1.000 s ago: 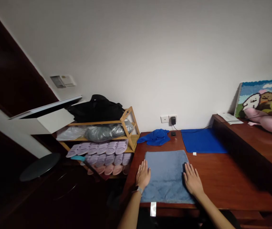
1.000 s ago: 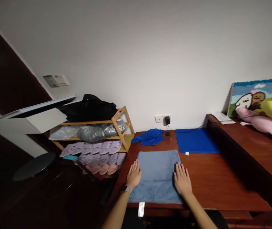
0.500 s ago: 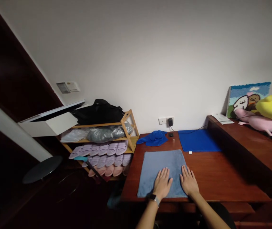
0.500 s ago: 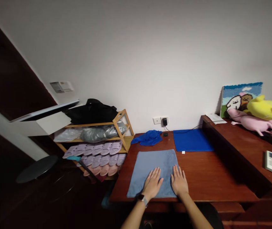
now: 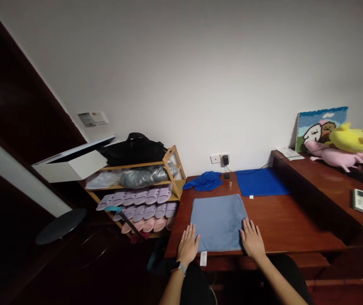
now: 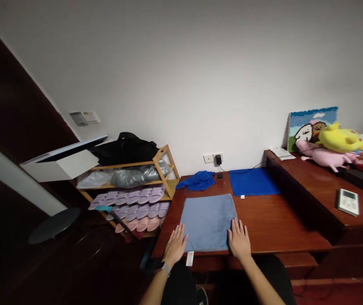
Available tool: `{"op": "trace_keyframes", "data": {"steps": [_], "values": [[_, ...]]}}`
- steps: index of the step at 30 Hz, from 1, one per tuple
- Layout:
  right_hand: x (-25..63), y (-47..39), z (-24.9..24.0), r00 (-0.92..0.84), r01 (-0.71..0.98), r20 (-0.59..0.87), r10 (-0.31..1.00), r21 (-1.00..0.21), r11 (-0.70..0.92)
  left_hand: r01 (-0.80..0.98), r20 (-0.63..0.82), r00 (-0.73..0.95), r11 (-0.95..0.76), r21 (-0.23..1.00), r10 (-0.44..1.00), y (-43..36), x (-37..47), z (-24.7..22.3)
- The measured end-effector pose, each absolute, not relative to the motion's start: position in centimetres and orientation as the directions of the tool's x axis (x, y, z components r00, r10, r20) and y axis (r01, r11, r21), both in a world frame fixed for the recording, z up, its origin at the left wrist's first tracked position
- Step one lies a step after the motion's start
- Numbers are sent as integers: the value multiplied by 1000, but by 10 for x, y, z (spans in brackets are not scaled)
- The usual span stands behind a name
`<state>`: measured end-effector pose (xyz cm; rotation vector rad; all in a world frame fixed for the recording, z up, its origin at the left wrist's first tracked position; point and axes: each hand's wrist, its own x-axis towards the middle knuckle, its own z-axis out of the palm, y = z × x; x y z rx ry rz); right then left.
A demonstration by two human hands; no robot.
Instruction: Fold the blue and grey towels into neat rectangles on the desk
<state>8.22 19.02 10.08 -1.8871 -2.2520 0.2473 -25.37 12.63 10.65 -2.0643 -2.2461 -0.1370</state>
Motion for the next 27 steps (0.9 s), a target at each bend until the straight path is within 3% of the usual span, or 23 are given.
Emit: {"op": "trace_keyframes", "data": {"steps": [5,8,10,13,21,27], "values": [[88,169,84,-207,932,100,973,-281,227,1000,224,-16,20,-12,975,133,-221,122],[88,168,89,-207,928,96,974,-296,227,988,288,129,-146,41,949,147,-154,131],[88,169,95,-218,923,94,971,-302,237,966,272,214,-245,87,938,157,-107,133],[89,168,100,-231,925,83,969,-289,246,965,194,198,-226,135,961,162,-78,126],[89,167,98,-217,940,51,975,-259,223,996,176,-84,75,55,981,100,-221,106],[89,168,99,-221,949,24,975,-227,220,995,202,-101,97,27,974,85,-249,98]]}}
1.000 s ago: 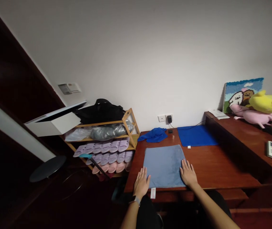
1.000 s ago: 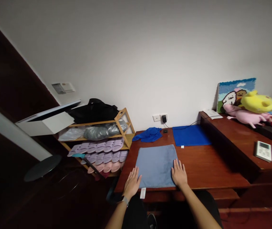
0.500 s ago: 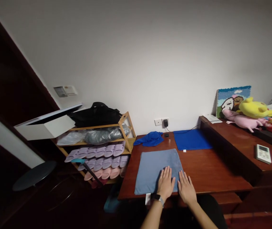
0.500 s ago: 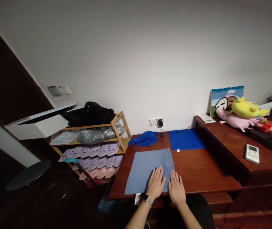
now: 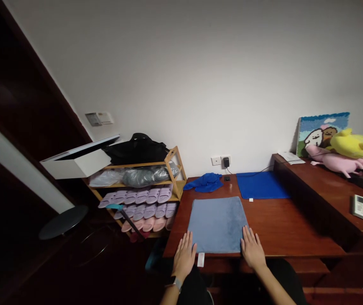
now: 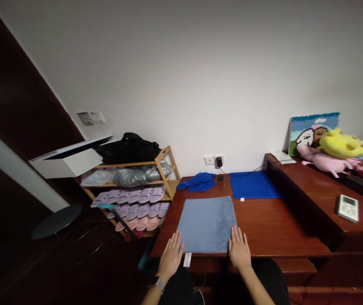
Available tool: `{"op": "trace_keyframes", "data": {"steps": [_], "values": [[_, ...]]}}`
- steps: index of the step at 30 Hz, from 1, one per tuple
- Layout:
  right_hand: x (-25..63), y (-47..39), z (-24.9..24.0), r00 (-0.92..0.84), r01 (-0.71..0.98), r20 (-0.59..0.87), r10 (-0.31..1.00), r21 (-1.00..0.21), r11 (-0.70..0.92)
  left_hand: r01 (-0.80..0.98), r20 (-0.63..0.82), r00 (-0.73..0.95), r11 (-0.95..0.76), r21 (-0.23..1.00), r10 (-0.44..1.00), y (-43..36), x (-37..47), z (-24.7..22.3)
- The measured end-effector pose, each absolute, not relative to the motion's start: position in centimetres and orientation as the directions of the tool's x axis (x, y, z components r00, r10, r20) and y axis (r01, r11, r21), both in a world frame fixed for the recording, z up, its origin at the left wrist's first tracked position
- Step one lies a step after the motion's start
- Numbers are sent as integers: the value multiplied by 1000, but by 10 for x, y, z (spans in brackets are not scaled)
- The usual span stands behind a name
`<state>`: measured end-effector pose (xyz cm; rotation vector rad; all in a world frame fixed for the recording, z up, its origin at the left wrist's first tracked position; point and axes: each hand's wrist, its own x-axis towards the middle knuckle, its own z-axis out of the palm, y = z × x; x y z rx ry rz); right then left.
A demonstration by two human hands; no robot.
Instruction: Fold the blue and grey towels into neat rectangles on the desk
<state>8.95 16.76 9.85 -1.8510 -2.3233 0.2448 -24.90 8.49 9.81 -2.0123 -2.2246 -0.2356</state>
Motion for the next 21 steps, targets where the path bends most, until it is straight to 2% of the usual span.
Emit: {"op": "trace_keyframes", "data": {"steps": [9,12,15,21], "values": [[89,176,105,-211,947,3,978,-248,205,997,150,-80,78,15,985,84,-249,109],[85,190,112,-203,940,16,979,-278,199,998,203,-58,59,4,978,91,-241,120],[82,201,115,-198,939,-4,980,-289,188,999,242,10,-18,31,970,114,-206,132],[84,203,114,-229,939,-39,973,-270,211,955,168,229,-254,151,959,183,-79,137]]}}
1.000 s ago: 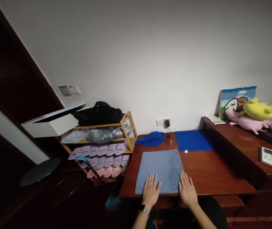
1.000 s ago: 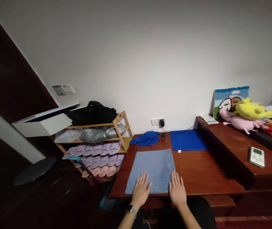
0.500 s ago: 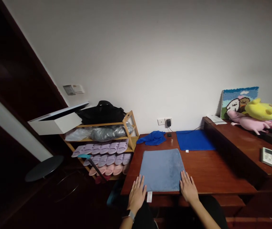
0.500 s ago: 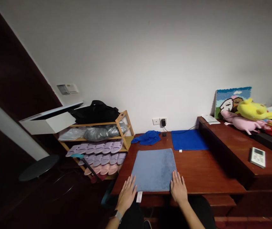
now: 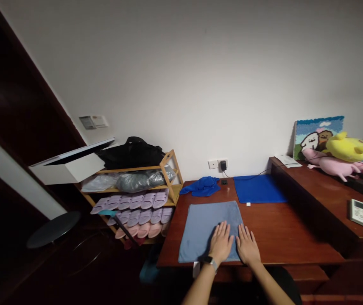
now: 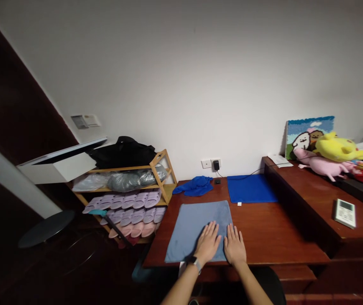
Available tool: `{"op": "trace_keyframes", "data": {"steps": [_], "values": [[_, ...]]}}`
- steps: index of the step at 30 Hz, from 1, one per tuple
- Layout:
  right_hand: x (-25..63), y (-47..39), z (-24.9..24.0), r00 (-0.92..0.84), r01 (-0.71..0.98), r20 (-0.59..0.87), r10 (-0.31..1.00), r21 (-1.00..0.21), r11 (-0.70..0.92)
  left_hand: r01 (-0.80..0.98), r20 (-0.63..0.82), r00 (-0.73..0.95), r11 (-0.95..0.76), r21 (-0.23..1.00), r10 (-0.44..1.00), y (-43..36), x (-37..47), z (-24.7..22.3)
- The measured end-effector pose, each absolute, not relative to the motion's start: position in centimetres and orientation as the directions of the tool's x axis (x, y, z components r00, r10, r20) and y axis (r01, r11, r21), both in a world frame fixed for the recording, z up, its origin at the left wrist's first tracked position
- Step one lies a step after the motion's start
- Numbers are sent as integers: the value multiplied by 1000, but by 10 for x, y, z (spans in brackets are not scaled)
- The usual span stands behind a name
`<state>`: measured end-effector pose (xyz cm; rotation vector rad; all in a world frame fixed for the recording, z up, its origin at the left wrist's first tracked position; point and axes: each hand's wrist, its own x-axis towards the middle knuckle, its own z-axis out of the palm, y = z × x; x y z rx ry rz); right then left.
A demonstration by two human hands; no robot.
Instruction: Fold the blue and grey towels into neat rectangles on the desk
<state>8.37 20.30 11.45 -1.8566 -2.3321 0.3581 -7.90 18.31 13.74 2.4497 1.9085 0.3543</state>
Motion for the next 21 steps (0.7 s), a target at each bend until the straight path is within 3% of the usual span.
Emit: {"op": "trace_keyframes", "data": {"steps": [5,13,21], "values": [[85,204,107,-247,941,-41,968,-250,230,957,159,140,-175,232,977,198,-47,116],[83,205,98,-210,953,-13,978,-224,202,972,152,-232,221,85,961,128,-217,109],[81,211,108,-184,968,-83,979,-188,166,973,223,-230,228,33,947,107,-259,96]]}}
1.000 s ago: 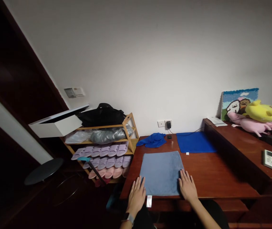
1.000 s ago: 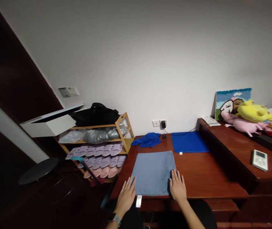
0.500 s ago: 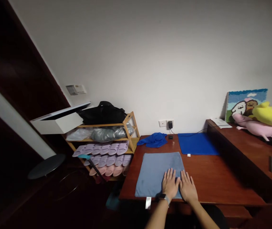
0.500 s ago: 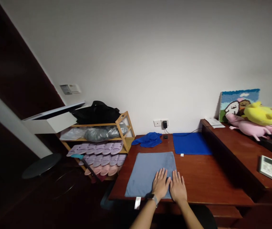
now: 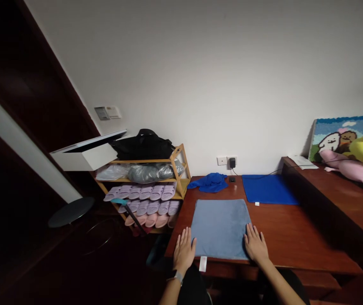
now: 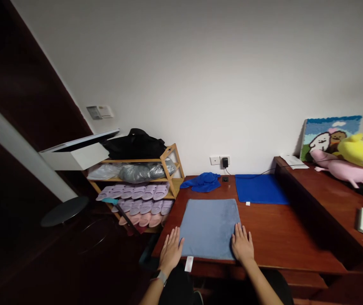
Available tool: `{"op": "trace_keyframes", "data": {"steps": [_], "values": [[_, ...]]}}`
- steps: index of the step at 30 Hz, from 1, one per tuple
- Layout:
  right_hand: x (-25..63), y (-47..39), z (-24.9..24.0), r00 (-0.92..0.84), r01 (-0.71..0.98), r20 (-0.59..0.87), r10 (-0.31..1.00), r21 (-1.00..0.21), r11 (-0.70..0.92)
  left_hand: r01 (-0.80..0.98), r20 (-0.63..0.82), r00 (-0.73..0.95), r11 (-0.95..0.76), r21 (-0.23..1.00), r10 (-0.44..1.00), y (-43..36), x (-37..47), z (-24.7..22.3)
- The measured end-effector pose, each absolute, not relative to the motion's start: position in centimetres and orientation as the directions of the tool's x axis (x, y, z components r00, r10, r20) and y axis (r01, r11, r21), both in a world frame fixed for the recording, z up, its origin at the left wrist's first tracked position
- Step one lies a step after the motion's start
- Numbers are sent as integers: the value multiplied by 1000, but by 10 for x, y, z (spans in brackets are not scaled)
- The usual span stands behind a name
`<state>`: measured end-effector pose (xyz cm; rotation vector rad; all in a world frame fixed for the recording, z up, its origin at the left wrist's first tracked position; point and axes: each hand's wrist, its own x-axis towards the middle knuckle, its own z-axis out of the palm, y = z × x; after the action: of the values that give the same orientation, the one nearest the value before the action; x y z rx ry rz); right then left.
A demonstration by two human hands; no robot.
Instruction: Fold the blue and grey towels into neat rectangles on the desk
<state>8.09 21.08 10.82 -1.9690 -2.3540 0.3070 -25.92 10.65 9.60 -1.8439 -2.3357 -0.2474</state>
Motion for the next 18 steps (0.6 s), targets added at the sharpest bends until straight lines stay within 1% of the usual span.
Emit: {"op": "trace_keyframes", "data": {"steps": [4,8,12,14,16,18], "values": [[76,236,122,-198,959,-33,980,-211,187,974,212,-227,226,27,951,108,-260,92],[70,258,121,-218,953,-75,973,-229,196,978,202,-207,209,12,957,108,-271,92],[68,263,108,-229,947,-53,972,-243,210,985,325,-170,171,25,930,135,-246,107],[69,262,106,-233,946,-50,971,-244,214,997,359,-75,61,48,931,163,-207,119],[69,261,107,-234,947,-53,971,-239,216,989,327,96,-127,76,940,195,-156,128],[70,261,110,-245,946,-57,968,-230,226,966,277,192,-232,118,941,223,-108,131]]}}
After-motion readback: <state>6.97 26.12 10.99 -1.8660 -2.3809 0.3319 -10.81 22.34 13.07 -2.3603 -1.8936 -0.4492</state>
